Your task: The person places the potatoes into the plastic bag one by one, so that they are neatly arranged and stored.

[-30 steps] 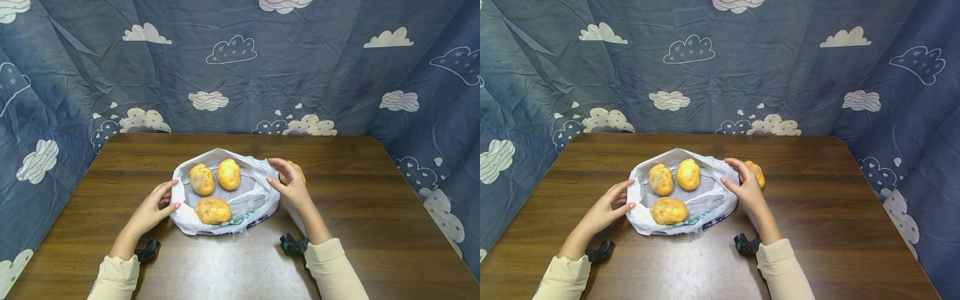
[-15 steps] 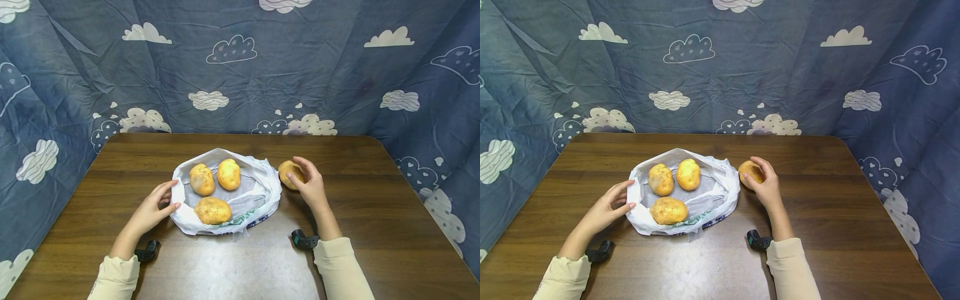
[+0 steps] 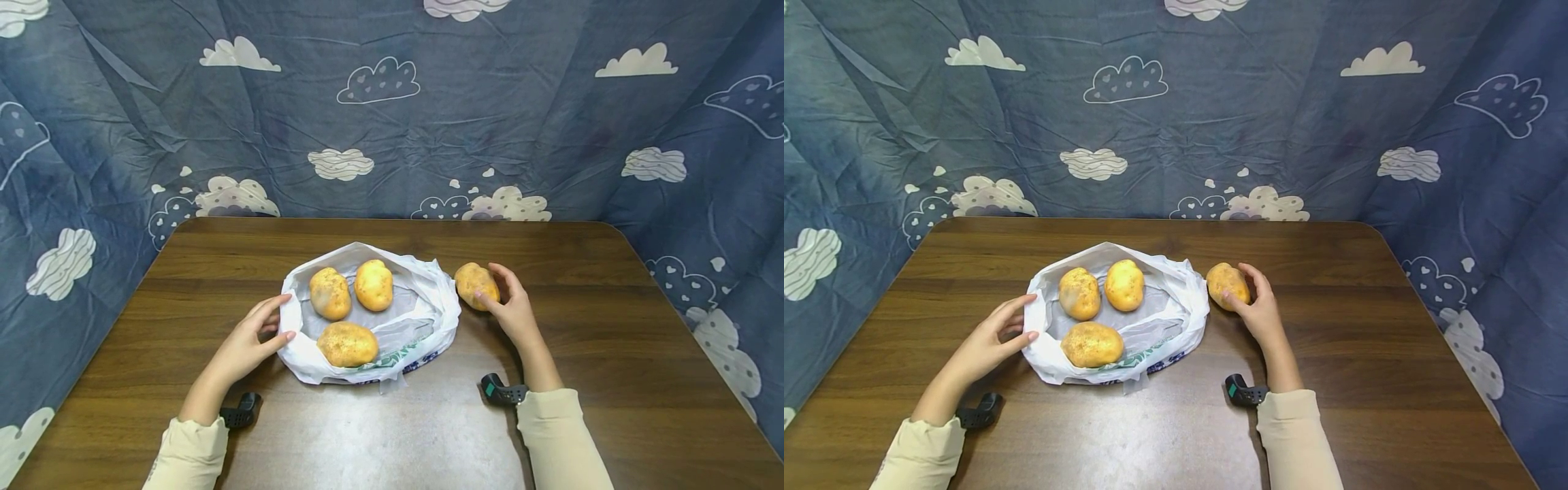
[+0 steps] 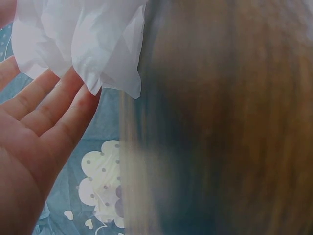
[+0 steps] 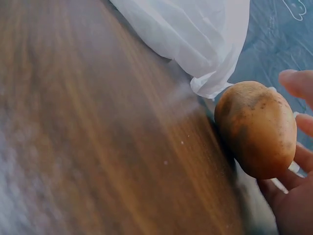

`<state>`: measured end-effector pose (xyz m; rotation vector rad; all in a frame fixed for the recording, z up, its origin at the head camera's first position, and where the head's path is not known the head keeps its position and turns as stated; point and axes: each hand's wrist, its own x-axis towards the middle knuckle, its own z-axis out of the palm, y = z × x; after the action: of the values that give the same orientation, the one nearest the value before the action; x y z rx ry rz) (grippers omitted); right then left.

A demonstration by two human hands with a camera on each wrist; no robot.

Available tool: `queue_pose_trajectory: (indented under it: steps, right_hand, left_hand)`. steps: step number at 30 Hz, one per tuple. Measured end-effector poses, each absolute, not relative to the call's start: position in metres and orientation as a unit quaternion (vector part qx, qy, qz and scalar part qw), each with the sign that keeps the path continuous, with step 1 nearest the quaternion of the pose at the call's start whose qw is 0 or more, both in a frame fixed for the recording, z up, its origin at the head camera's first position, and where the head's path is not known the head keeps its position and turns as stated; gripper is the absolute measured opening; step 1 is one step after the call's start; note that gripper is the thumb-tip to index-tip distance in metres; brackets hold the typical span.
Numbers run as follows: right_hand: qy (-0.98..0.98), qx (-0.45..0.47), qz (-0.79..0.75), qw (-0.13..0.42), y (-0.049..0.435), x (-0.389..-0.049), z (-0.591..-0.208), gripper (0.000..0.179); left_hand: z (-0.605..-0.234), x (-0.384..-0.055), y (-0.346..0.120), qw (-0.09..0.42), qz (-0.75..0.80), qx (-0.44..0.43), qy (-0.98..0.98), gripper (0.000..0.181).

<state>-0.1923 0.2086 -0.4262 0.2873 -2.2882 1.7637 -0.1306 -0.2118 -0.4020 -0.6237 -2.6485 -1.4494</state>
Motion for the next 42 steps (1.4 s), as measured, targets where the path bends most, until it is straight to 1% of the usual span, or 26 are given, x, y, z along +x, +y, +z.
queue_pose_trajectory:
  steps: [5,12,21,35,42]
  right_hand:
    - [-0.806,0.086,0.579,0.090,0.210,-0.192,-0.430,0.059]
    - [-0.804,0.081,0.583,0.084,0.210,-0.193,-0.432,0.059]
    - [-0.810,0.072,0.573,0.102,0.208,-0.190,-0.427,0.056]
    - [-0.801,0.085,0.576,0.141,0.202,-0.189,-0.420,0.057]
    - [-0.778,0.102,0.600,0.156,0.195,-0.186,-0.409,0.057]
  left_hand:
    - [-0.392,-0.126,-0.207,0.024,-0.471,-0.199,-0.859,0.055]
    - [-0.393,-0.127,-0.208,0.021,-0.466,-0.197,-0.862,0.055]
    - [-0.421,-0.140,-0.221,0.024,-0.466,-0.197,-0.862,0.058]
    - [-0.423,-0.140,-0.222,0.024,-0.467,-0.198,-0.862,0.058]
    - [-0.423,-0.140,-0.222,0.025,-0.467,-0.198,-0.861,0.058]
